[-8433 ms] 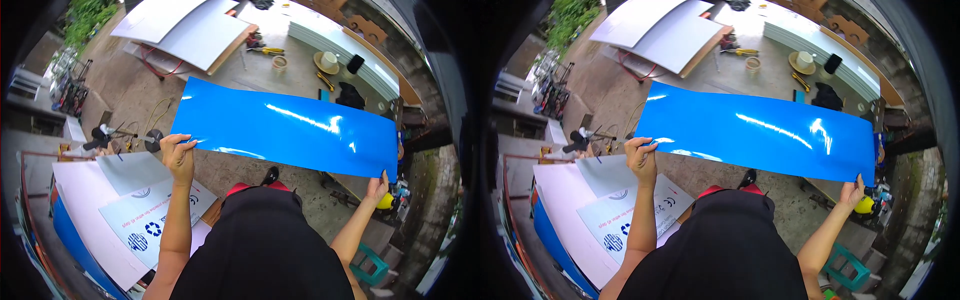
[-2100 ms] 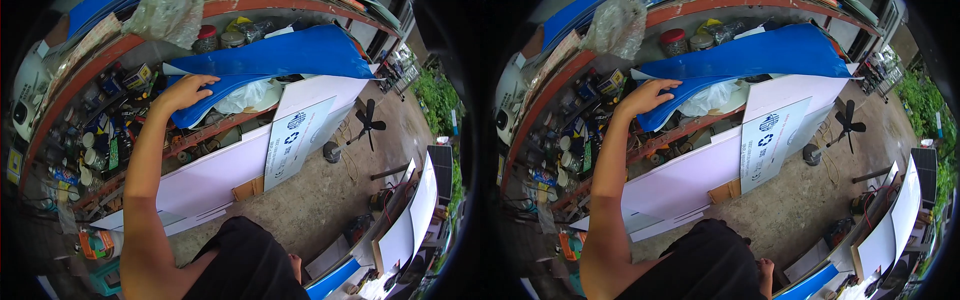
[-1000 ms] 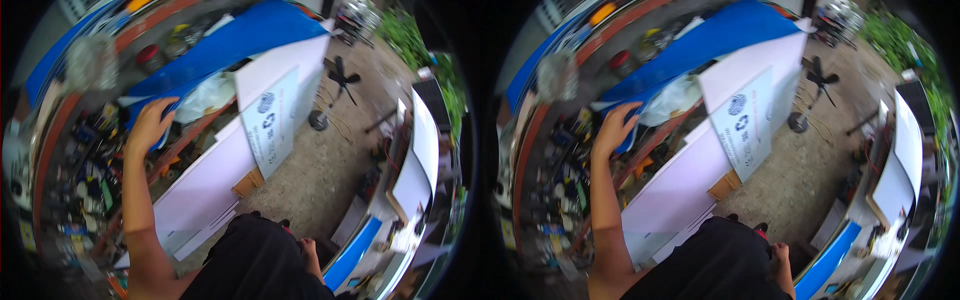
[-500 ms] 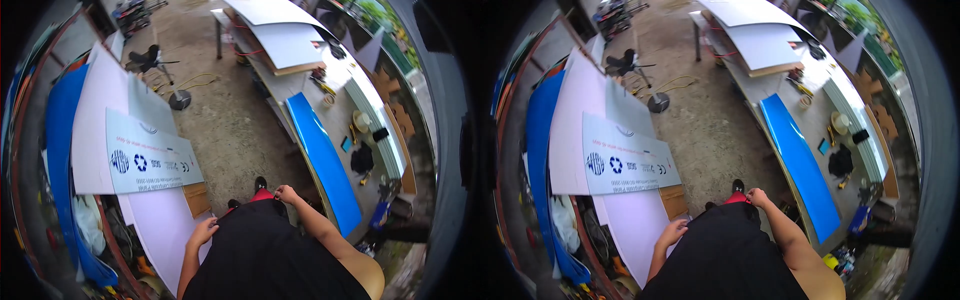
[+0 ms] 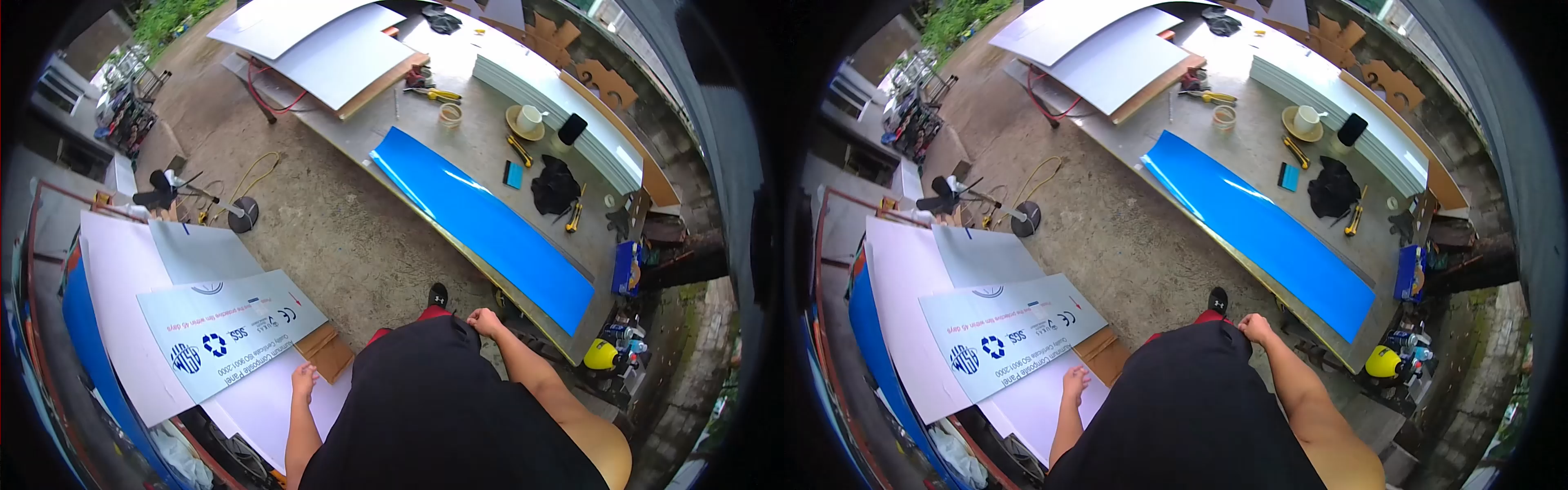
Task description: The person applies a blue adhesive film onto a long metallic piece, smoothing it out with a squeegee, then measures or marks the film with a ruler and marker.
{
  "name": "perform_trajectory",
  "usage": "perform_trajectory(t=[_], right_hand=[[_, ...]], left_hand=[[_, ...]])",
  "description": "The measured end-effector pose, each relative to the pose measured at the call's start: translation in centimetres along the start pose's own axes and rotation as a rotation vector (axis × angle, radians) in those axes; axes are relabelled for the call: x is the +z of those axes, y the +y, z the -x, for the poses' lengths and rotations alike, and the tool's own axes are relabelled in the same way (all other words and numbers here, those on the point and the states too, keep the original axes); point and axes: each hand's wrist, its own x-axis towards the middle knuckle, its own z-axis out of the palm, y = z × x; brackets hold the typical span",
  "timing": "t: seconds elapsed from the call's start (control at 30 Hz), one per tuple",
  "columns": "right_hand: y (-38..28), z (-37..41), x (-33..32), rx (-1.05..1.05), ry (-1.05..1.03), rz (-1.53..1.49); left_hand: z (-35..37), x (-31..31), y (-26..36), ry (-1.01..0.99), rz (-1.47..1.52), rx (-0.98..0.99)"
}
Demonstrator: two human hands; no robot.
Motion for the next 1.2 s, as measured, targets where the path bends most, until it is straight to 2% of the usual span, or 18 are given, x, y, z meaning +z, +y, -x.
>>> perform_trajectory(t=[0.1,0.27,0.33,0.43,0.5,0.57,0.63,0.77,0.93,1.03,1.17,1.2], right_hand=[[0.4,-0.9,-2.4,-0.033,0.079,-0.044],[1.2,-2.5,-8.1,0.005,0.090,-0.242],[2.0,-2.8,-10.2,-0.049,0.171,-0.301],[3.1,-2.4,-12.7,-0.021,0.232,-0.365],[3.0,-2.0,-13.9,-0.046,0.267,-0.368],[2.6,-1.3,-14.5,0.041,0.255,-0.477],[2.6,-0.9,-14.0,0.067,0.277,-0.479],[1.7,0.3,-13.0,0.109,0.309,-0.493],[1.1,1.2,-11.0,0.233,0.355,-0.518],[1.2,1.0,-10.4,0.300,0.377,-0.575],[0.8,0.2,-10.0,0.257,0.472,-0.758],[0.7,0.2,-9.7,0.247,0.510,-0.799]], left_hand=[[-1.3,3.8,5.9,-0.045,0.053,0.133],[-0.6,14.8,15.0,-0.207,-0.076,0.306],[-0.6,18.6,17.1,-0.275,-0.167,0.355],[-0.4,23.0,18.5,-0.394,-0.185,0.407],[-0.4,24.8,19.9,-0.370,-0.249,0.477],[-0.9,25.6,21.8,-0.404,-0.218,0.450],[-1.7,26.1,24.3,-0.451,-0.230,0.345],[-4.2,28.2,29.0,-0.477,-0.181,0.277],[-7.0,32.6,36.3,-0.520,-0.113,0.366],[-8.6,34.8,39.9,-0.509,-0.193,0.449],[-11.4,36.2,42.0,-0.567,-0.179,0.432],[-11.7,36.3,42.7,-0.648,-0.131,0.390]])
